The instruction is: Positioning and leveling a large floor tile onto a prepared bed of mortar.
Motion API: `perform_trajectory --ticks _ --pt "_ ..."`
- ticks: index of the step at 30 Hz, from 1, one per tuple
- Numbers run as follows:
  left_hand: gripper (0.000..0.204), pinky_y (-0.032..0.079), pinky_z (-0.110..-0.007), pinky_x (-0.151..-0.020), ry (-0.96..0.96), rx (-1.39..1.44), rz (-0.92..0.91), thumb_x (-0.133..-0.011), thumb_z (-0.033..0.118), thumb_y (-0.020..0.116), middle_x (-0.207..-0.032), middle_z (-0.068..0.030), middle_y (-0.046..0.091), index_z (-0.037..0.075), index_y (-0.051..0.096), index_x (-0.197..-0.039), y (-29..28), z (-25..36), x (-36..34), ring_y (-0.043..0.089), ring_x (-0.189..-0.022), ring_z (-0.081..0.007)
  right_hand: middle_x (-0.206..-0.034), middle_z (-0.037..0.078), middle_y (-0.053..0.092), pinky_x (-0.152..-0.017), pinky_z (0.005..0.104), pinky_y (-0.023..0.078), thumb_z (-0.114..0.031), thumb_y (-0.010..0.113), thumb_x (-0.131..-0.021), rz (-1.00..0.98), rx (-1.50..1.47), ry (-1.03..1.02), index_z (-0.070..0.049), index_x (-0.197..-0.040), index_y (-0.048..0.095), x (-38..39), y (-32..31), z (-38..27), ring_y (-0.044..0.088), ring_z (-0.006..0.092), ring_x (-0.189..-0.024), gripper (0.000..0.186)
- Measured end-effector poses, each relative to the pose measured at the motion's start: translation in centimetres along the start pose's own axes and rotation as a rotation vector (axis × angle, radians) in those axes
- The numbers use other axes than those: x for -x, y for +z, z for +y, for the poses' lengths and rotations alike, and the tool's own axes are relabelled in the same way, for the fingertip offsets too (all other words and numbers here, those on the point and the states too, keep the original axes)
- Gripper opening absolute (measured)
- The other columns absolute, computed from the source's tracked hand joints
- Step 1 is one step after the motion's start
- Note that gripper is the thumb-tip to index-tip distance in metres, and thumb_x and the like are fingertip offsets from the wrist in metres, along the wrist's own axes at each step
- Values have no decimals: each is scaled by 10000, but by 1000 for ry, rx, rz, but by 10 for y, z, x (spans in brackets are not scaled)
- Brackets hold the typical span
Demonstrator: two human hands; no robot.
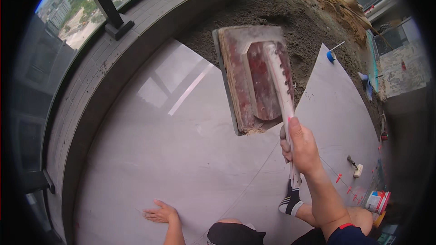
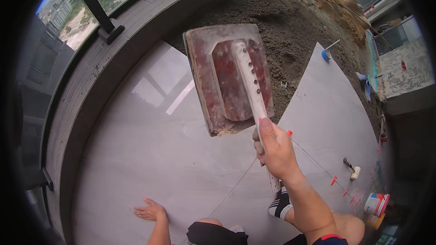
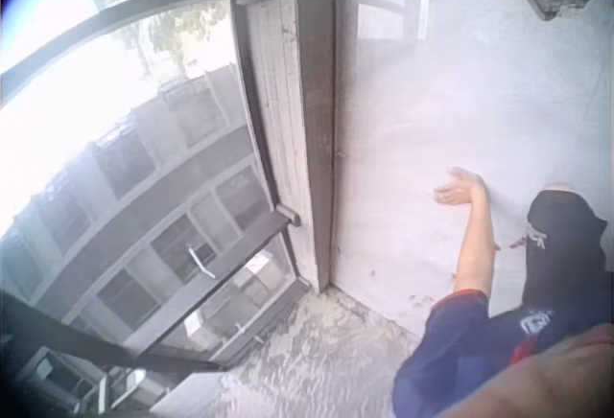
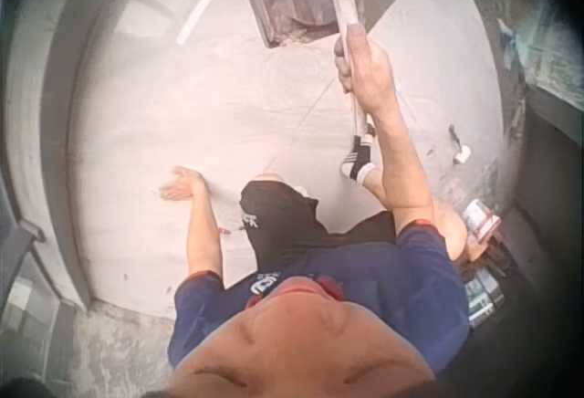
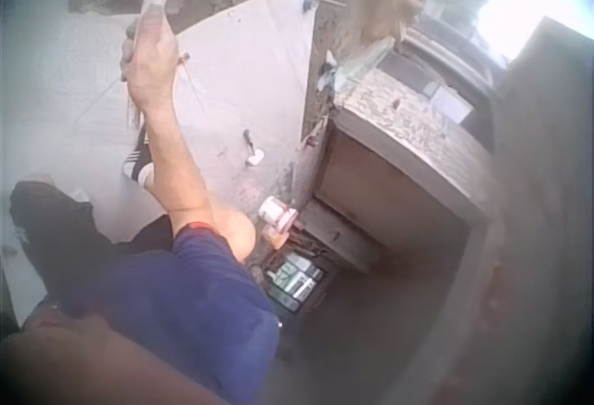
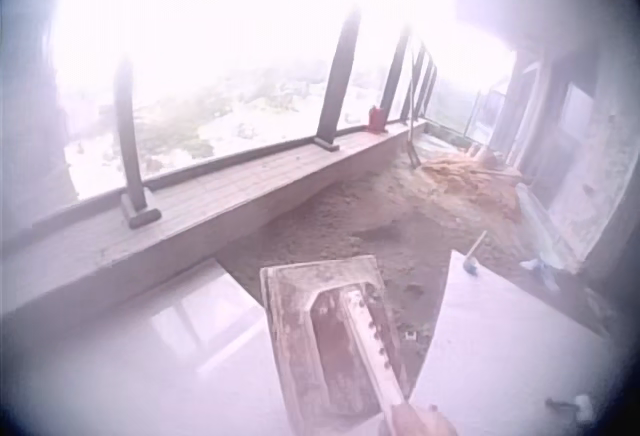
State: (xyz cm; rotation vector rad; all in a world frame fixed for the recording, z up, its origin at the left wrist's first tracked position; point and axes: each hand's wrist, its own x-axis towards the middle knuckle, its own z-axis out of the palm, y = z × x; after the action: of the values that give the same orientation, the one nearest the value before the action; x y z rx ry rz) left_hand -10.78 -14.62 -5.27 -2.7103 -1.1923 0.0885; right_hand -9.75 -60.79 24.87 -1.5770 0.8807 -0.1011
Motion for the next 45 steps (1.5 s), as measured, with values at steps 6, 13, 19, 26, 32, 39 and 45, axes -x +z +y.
perform_trajectory --ticks 6,13,19,26,32,39,45 --pt "917 180 -493 -1213 31 -23 -1 -990 677 300 -1581 -325 216 -33 191 -1561 7 -4 -2 177 -1501 -420 -607 85 518 -507 344 446 -528 363 -1055 346 66 -30 -33 -839 494 32 54 106 534 191 -520 556" --pt "929 202 -506 -1200 24 -22 47 -980 703 288 -1560 -331 263 -29 236 -1549 3 -1 -3 229 -1479 -440 -650 62 517 -531 337 430 -586 333 -1044 -258 208 409 -25 -847 549 -1 67 105 497 150 -552 633" --pt "958 240 -520 -1180 11 -71 79 -960 738 291 -1554 -330 275 -26 276 -1537 12 -2 -8 250 -1464 -458 -627 119 541 -556 392 452 -599 326 -1036 147 136 -173 16 -958 569 55 9 51 596 280 -558 666" --pt "958 252 -517 -1177 21 51 150 -959 741 293 -1553 -310 302 -29 296 -1529 18 4 -10 275 -1456 -459 -687 160 583 -666 441 481 -606 357 -1025 101 394 317 33 -1000 604 29 81 164 596 313 -657 686" --pt "949 223 -498 -1196 -21 -31 62 -968 726 292 -1558 -311 293 -32 278 -1538 12 4 -8 263 -1470 -431 -715 215 623 -681 475 490 -601 361 -1028 -105 280 88 40 -887 595 19 23 52 627 382 -667 697" --pt "959 167 -508 -1216 22 87 75 -966 717 298 -1588 -316 215 -35 215 -1556 10 1 -4 191 -1497 -422 -645 134 549 -564 363 446 -539 385 -1045 191 17 -49 20 -895 578 67 62 145 523 221 -557 610" --pt "954 153 -511 -1218 14 90 25 -976 685 327 -1597 -326 167 -50 162 -1560 -7 6 0 138 -1511 -424 -569 15 477 -424 312 380 -614 426 -1013 -265 287 384 -42 -806 538 13 82 112 449 117 -454 619"
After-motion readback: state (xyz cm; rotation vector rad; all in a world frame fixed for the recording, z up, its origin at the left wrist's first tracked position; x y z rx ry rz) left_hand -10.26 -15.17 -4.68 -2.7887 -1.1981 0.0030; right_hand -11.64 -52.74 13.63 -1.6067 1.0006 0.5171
